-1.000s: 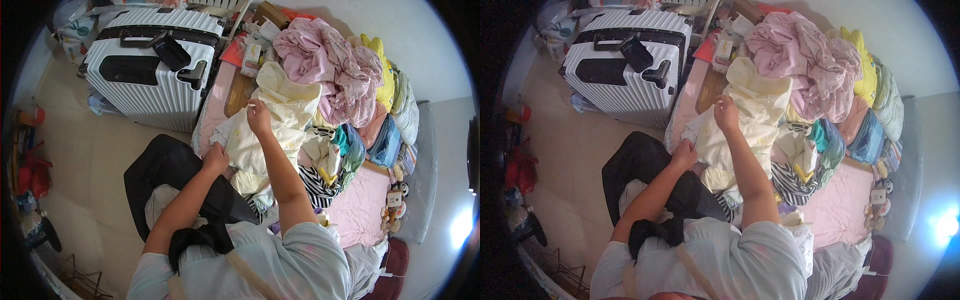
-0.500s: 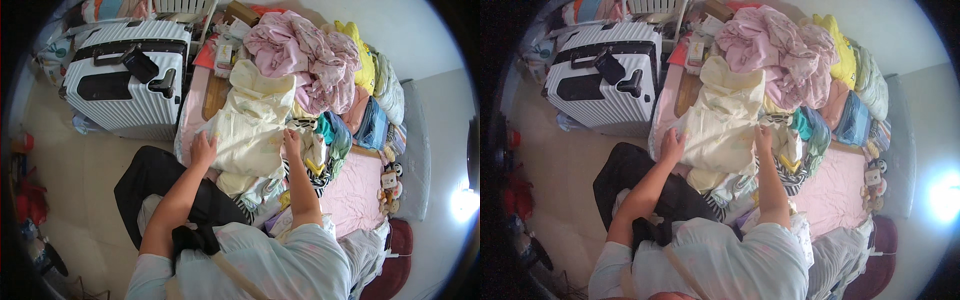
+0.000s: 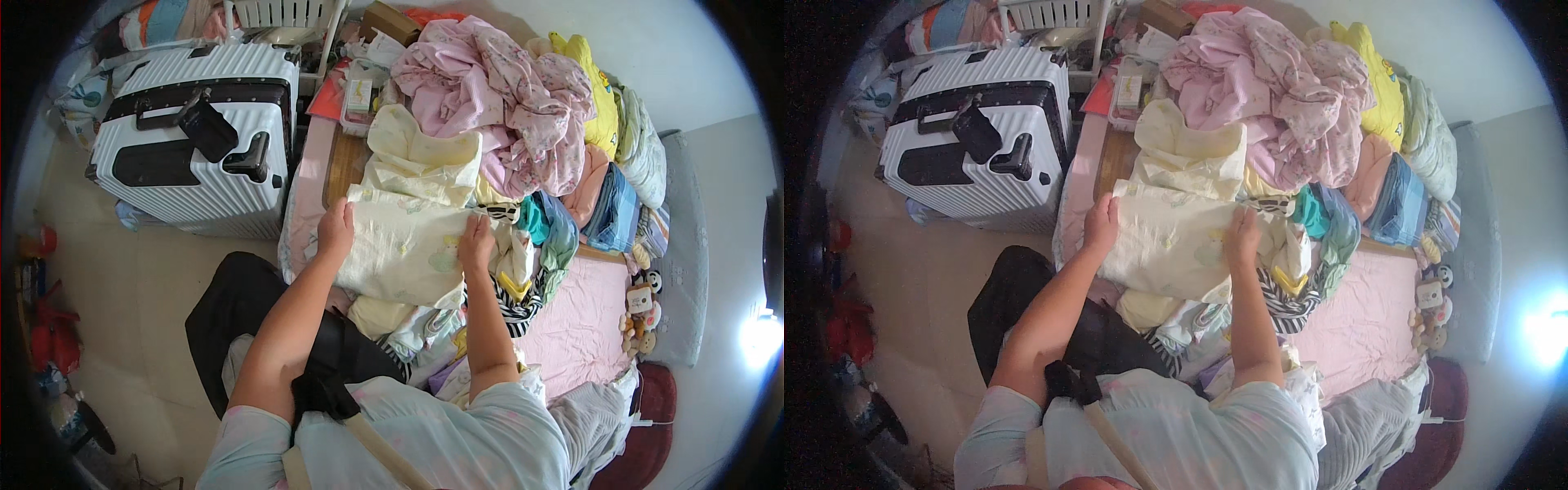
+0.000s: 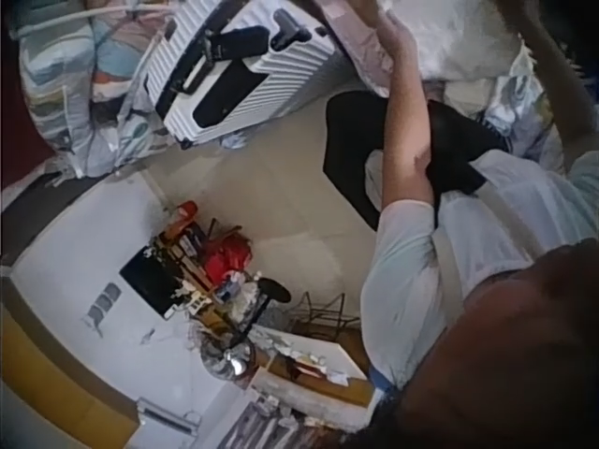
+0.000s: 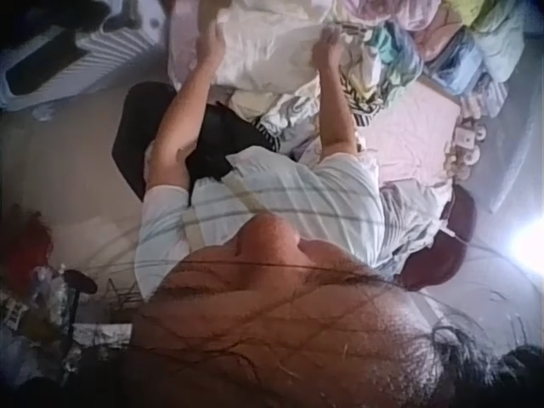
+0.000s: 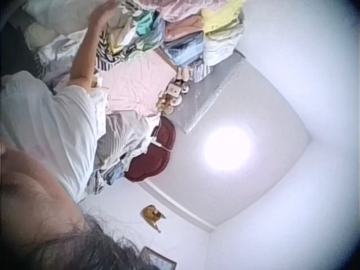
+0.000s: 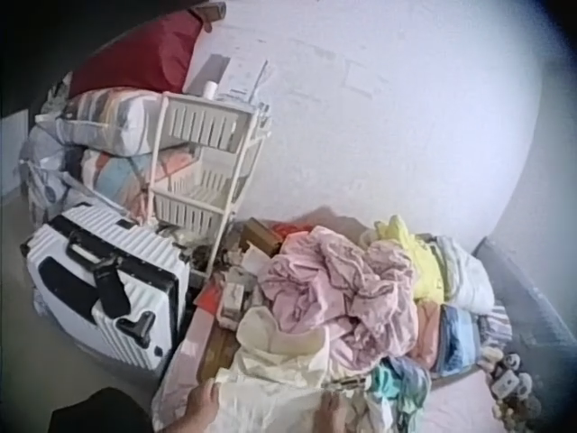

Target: Sort and fold various pieces of children's or small clothing items onto a bed.

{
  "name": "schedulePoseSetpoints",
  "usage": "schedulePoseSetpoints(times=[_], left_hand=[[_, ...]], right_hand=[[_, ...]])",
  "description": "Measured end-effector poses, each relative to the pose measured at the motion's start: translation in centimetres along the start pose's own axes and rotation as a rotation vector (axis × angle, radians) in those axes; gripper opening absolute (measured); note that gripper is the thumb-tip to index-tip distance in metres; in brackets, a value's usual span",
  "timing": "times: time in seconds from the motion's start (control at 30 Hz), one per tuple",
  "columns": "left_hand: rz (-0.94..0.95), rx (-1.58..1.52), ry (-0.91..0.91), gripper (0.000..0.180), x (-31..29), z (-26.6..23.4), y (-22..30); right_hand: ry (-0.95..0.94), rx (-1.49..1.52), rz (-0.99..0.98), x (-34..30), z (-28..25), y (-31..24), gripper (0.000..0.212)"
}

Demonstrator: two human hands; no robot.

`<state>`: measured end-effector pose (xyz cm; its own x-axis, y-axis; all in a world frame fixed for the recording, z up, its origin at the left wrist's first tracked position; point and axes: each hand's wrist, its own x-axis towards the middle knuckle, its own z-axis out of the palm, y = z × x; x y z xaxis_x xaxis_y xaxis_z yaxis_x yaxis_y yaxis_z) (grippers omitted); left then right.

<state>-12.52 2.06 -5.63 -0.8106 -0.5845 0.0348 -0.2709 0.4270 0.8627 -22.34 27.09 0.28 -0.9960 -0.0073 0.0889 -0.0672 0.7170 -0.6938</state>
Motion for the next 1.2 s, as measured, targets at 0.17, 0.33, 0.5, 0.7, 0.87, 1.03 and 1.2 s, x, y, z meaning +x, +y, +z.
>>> schedulePoseSetpoints(times=[0.17, 0.33, 0.5, 0.7, 0.87, 1.03, 1.2], left_hand=[[0.060, -0.002, 0.068, 0.028, -0.2, 1.9, -1.4], [-0.090, -0.089, -0.039, 0.039, -2.9, -0.6, -2.3], [-0.323, 0.034, -0.295, 0.046, -6.8, -3.3, -1.9], [-0.265, 0.085, -0.312, 0.040, -7.5, -3.0, -3.0], [-0.248, 0.024, -0.315, 0.039, -7.2, -3.3, -4.7], [-0.408, -0.068, -0.463, 0.043, -7.3, -3.8, -3.3], [-0.290, 0.012, -0.445, 0.039, -8.0, -3.9, -4.6]], right_hand=[[-0.010, -0.032, 0.033, 1.6, 3.0, 6.8, 0.037], [-0.192, 0.543, 0.427, -0.6, 2.2, 10.6, 0.044], [-0.491, 0.353, 0.446, -3.0, -2.1, 7.0, 0.033], [-0.550, 0.242, 0.395, -3.8, -2.2, 11.3, 0.033], [-0.477, 0.105, 0.373, -5.9, -2.9, 10.1, 0.044], [-0.554, 0.444, 0.545, -8.2, -4.4, 10.7, 0.045], [-0.692, 0.522, 0.553, -9.0, -6.1, 7.8, 0.029]])
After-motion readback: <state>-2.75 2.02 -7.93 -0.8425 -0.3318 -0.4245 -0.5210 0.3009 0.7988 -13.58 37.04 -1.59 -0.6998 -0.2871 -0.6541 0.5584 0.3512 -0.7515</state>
